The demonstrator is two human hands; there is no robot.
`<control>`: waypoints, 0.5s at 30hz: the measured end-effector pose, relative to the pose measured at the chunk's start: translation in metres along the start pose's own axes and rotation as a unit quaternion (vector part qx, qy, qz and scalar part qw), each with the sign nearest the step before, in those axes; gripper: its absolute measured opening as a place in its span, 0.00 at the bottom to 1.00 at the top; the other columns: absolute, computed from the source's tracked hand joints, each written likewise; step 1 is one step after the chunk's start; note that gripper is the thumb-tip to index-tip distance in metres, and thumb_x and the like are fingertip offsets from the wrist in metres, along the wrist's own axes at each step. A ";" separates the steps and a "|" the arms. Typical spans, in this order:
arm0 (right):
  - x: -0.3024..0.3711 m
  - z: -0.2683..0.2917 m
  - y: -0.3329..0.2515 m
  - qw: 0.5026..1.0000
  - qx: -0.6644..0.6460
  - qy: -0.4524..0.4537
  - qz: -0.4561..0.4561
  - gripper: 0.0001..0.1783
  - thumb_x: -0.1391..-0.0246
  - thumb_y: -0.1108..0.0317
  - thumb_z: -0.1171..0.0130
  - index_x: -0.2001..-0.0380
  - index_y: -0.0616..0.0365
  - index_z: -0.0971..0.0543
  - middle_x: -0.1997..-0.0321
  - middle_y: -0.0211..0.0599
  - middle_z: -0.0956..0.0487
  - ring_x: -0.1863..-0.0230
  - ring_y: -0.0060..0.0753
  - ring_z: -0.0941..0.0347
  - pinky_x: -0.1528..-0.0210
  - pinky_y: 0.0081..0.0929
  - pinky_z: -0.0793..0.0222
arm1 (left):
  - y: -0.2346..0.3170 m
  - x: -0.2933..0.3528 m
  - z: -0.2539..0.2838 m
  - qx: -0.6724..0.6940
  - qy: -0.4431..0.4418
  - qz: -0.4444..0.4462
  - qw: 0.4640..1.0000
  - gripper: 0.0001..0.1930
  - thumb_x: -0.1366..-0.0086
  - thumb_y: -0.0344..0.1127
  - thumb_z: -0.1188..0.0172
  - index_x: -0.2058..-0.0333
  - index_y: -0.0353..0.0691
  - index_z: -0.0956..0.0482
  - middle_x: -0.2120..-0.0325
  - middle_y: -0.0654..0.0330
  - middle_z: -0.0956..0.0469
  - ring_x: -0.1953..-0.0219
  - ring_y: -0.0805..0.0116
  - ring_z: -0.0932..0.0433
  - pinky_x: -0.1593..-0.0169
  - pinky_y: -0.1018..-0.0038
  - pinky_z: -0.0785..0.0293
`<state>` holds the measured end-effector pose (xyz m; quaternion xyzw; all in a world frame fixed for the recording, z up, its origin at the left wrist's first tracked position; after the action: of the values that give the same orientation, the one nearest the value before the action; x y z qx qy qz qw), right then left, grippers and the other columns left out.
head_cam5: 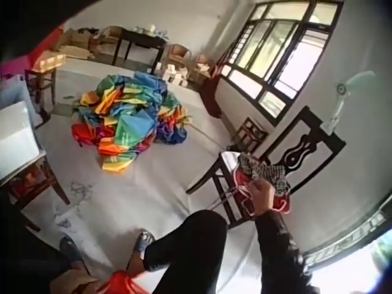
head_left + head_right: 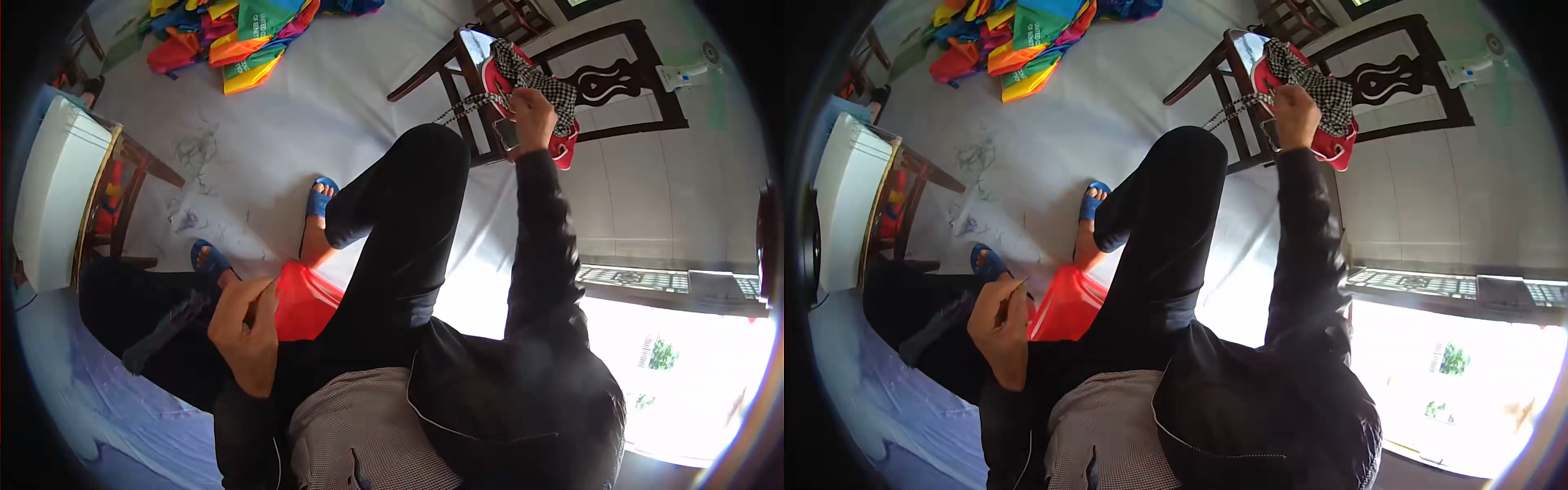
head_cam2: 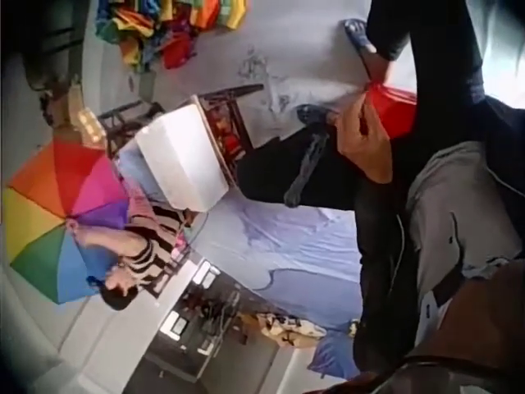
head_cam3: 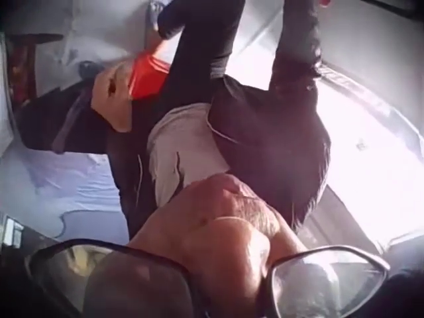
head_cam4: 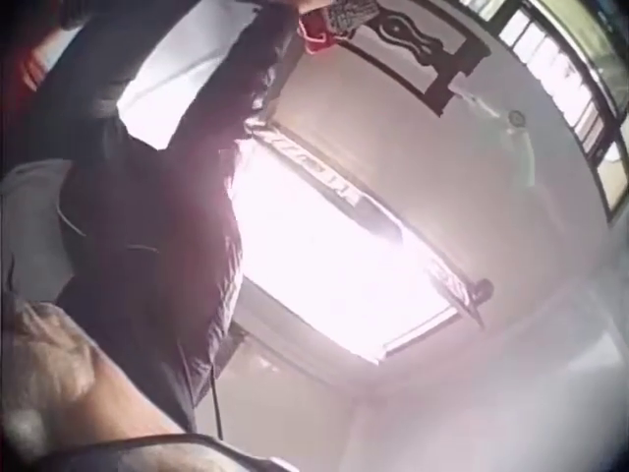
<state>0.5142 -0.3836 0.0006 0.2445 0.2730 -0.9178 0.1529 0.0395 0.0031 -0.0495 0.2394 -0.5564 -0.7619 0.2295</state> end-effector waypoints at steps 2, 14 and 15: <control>-0.033 -0.008 0.046 0.998 0.060 -0.001 0.020 0.11 0.44 0.62 0.37 0.66 0.56 0.13 0.67 0.46 0.14 0.63 0.49 0.15 0.60 0.47 0.21 | 0.009 -0.003 0.007 -0.090 0.032 -0.027 0.995 0.05 0.38 0.20 0.33 0.64 0.33 0.16 0.70 0.60 0.21 0.73 0.71 0.27 0.69 0.77 0.35; -0.074 -0.069 0.140 0.927 0.331 -0.170 0.048 0.19 0.38 0.51 0.41 0.66 0.56 0.13 0.64 0.54 0.15 0.59 0.62 0.17 0.56 0.55 0.22 | 0.040 -0.016 -0.007 -0.233 0.016 -0.213 0.949 0.07 0.38 0.18 0.36 0.61 0.32 0.17 0.62 0.53 0.18 0.54 0.51 0.18 0.39 0.52 0.28; -0.052 -0.112 0.107 0.909 0.324 -0.215 0.151 0.18 0.37 0.54 0.43 0.65 0.58 0.13 0.64 0.57 0.16 0.59 0.62 0.17 0.56 0.54 0.22 | 0.036 -0.010 -0.003 -0.242 0.001 -0.217 0.946 0.07 0.38 0.18 0.36 0.61 0.32 0.17 0.62 0.53 0.18 0.54 0.51 0.18 0.39 0.52 0.28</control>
<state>0.6427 -0.3971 -0.0992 0.1161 -0.1189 -0.9520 0.2569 0.0523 -0.0029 -0.0147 0.2921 -0.2903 -0.9046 0.1103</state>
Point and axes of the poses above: each hand's wrist, its own x-axis away from the middle knuckle, its own z-axis out of the back of the hand, y = z × x, the point moved 7 cm from there along -x, towards the middle knuckle
